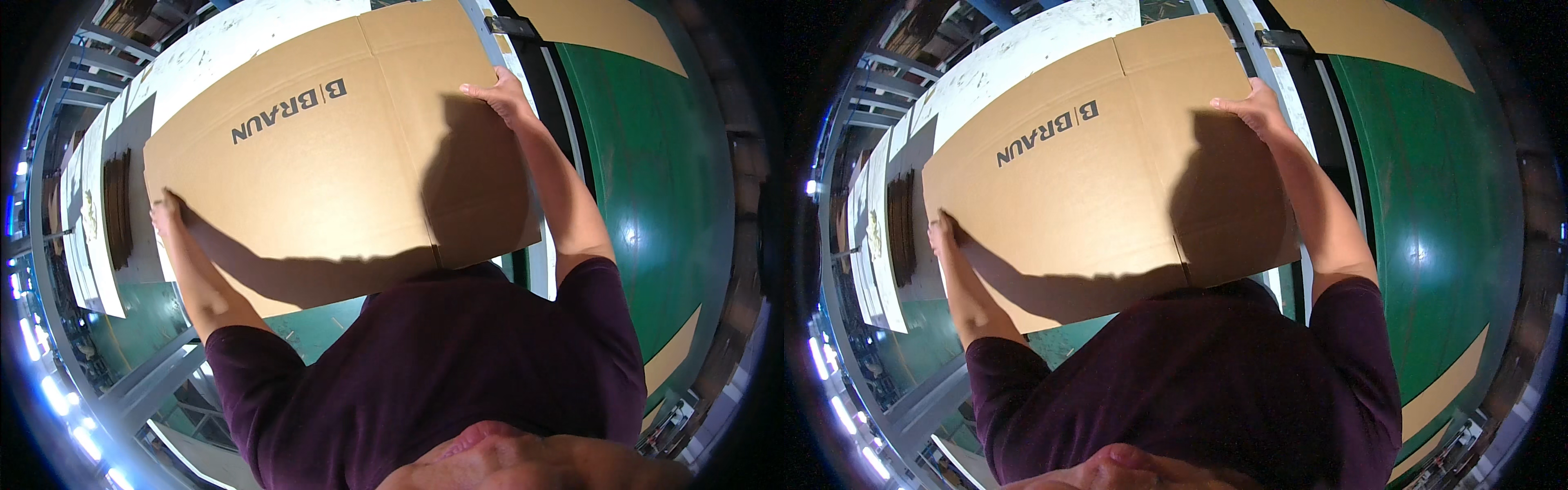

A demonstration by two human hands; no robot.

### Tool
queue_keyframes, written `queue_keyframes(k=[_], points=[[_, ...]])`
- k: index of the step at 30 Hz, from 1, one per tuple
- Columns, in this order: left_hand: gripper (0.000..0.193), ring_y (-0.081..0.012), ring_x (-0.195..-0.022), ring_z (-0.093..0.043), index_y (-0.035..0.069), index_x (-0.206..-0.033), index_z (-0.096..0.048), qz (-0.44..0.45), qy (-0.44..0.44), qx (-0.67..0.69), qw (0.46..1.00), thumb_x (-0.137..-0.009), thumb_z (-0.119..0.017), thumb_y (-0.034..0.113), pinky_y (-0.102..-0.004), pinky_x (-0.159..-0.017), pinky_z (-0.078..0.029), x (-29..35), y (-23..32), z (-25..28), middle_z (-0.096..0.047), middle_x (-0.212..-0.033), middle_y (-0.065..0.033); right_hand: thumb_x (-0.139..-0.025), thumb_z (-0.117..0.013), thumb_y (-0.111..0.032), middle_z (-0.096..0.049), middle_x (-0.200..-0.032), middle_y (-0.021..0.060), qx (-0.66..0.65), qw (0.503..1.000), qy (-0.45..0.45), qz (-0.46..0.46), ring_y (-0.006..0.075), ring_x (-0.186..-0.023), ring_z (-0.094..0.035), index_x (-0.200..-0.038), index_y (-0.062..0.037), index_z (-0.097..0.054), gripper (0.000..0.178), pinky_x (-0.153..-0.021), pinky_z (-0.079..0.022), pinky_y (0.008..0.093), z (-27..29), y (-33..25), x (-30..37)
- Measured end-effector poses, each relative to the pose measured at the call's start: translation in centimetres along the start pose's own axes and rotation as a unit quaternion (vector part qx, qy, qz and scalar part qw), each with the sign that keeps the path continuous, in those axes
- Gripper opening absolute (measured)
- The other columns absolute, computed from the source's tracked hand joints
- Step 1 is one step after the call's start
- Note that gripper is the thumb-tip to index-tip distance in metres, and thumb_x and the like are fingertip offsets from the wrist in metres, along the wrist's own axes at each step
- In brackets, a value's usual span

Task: The person folds flat cardboard pieces along pre-scored lines on a workbench. They repeatedly pick up a piece, fold the flaps, and place the folded cardboard onto a stack.

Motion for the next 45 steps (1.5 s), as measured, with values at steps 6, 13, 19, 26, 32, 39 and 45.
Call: queue_keyframes(k=[6, 13, 19, 26, 32, 39, 45], points=[[0.050, -0.0334, -0.114, -0.056, 0.028, -0.123, -0.062, 0.008, 0.070, 0.056, 0.996, -0.083, -0.049, 0.056, -0.0479, -0.095, -0.045, -4.1, -4.0, -1.9, -0.063, -0.122, -0.0055, -0.063, -0.087, -0.026, -0.064, -0.101, 0.0152, 0.051, 0.998, 0.018, -0.014, 0.0208, -0.091, -0.062, -0.116, 0.0059, -0.054, 0.070, -0.083, -0.049, 0.0322, -0.4, 0.1, -0.2], [0.044, -0.0324, -0.109, -0.058, 0.030, -0.113, -0.068, -0.005, 0.092, 0.033, 0.995, -0.084, -0.047, 0.055, -0.0482, -0.089, -0.048, -3.0, -3.5, -2.9, -0.067, -0.114, -0.0063, -0.066, -0.086, -0.020, -0.065, -0.101, 0.0132, 0.071, 0.997, 0.031, 0.011, 0.0192, -0.089, -0.063, -0.117, 0.0062, -0.054, 0.066, -0.083, -0.050, 0.0320, -0.4, 0.9, -0.9], [0.050, -0.0321, -0.117, -0.055, 0.024, -0.121, -0.063, -0.061, 0.033, 0.023, 0.997, -0.087, -0.044, 0.055, -0.0478, -0.095, -0.044, -3.1, -1.4, -0.8, -0.063, -0.120, -0.0127, -0.067, -0.085, -0.022, -0.065, -0.103, 0.0141, 0.074, 0.997, 0.003, 0.027, 0.0194, -0.092, -0.064, -0.118, 0.0068, -0.054, 0.066, -0.083, -0.051, 0.0324, -0.8, -1.1, -0.2], [0.045, -0.0350, -0.113, -0.054, 0.000, -0.121, -0.057, -0.387, -0.006, 0.253, 0.887, -0.086, -0.058, 0.027, -0.0419, -0.095, -0.043, 18.1, 13.7, 1.8, -0.058, -0.118, -0.0219, -0.067, -0.085, -0.027, -0.068, -0.102, 0.0122, 0.163, 0.985, 0.039, 0.042, 0.0190, -0.093, -0.065, -0.113, 0.0019, -0.060, 0.060, -0.085, -0.050, 0.0321, -1.9, 1.1, -1.5], [0.064, -0.0353, -0.132, -0.039, 0.010, -0.124, -0.058, -0.695, -0.190, 0.271, 0.638, -0.070, -0.078, 0.036, -0.0492, -0.110, -0.031, 47.6, 11.9, 7.1, -0.049, -0.136, -0.0141, -0.060, -0.083, -0.045, -0.068, -0.099, 0.0183, 0.212, 0.961, 0.127, 0.122, 0.0275, -0.091, -0.067, -0.115, 0.0071, -0.056, 0.081, -0.084, -0.051, 0.0359, -2.3, 2.2, -1.4], [0.058, -0.0385, -0.126, -0.045, -0.001, -0.119, -0.057, -0.669, -0.204, 0.195, 0.687, -0.068, -0.077, 0.019, -0.0451, -0.103, -0.041, 52.6, 8.2, 8.7, -0.050, -0.132, -0.0186, -0.066, -0.085, -0.028, -0.063, -0.111, 0.0197, -0.009, 0.997, 0.003, 0.082, 0.0226, -0.102, -0.063, -0.126, 0.0088, -0.044, 0.081, -0.087, -0.050, 0.0350, -2.9, 4.3, -1.5], [0.053, -0.0378, -0.128, -0.043, -0.002, -0.124, -0.054, -0.682, -0.172, 0.063, 0.708, -0.078, -0.072, 0.018, -0.0428, -0.102, -0.045, 54.1, 7.0, 6.8, -0.045, -0.136, -0.0190, -0.079, -0.074, -0.019, -0.058, -0.120, 0.0164, -0.181, 0.971, 0.121, 0.098, 0.0214, -0.107, -0.055, -0.126, 0.0055, -0.047, 0.059, -0.093, -0.044, 0.0339, 4.5, 9.6, -8.4]])
Point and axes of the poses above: each hand's wrist, its own x-axis away from the middle knuckle, its own z-axis out of the back of the hand, y = z × x, the point moved 4 cm from there along -x, towards the middle knuckle
